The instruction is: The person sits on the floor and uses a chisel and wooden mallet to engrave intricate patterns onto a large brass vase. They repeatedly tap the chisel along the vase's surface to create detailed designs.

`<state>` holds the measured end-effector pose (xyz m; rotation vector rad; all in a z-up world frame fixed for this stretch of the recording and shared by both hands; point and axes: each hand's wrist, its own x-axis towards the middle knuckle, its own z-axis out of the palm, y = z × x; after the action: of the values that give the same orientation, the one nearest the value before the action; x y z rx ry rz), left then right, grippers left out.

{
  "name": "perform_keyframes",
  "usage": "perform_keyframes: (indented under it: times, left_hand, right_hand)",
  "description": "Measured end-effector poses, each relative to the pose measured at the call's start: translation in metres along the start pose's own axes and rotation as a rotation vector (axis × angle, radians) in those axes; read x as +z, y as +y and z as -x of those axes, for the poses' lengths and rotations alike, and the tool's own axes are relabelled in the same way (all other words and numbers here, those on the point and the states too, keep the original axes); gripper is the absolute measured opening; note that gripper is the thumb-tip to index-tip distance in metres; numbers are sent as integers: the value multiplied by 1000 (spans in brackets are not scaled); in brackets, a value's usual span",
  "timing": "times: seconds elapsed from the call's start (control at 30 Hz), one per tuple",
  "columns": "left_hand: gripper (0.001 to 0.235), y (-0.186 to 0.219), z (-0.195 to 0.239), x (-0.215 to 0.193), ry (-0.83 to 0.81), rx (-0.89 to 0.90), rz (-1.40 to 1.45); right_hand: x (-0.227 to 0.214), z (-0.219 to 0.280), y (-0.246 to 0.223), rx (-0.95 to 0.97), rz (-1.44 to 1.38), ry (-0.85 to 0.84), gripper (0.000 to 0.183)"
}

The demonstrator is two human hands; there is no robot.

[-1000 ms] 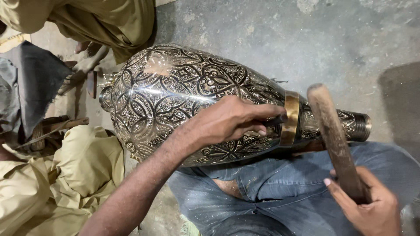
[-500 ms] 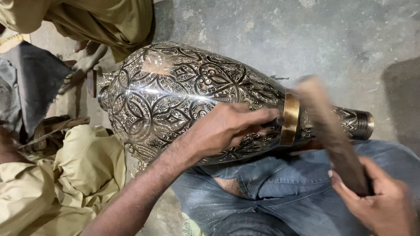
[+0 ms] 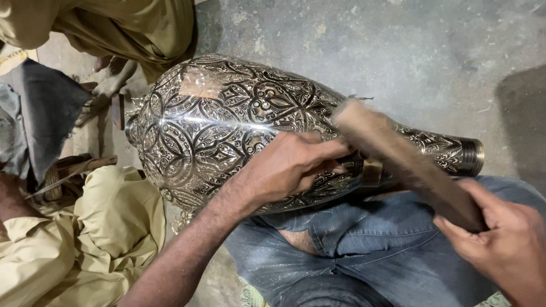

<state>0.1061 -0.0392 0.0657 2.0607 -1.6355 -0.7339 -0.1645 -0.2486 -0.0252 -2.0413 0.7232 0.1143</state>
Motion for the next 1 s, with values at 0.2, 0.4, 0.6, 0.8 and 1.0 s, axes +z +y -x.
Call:
perform_keyframes:
  times: [0.2, 0.4, 0.6, 0.8, 1.0]
  left_hand:
    - [47, -5, -3, -3, -25, 16, 10]
    - [40, -13, -3, 0, -17, 118, -88]
    - [18, -9, -7, -4, -78, 44, -3]
    - [25, -4, -12, -7, -48, 80, 56]
    - [26, -9, -13, -6, -39, 117, 29]
  right_hand:
    - [-6, -3, -15, 6, 186, 29, 41]
    - [-9, -3, -33, 90, 233, -7, 40]
    - [-2, -2, -20, 136, 368, -91, 55]
    - [17, -2, 7, -152, -110, 95, 59]
    - [31, -2, 16, -173, -240, 220, 24]
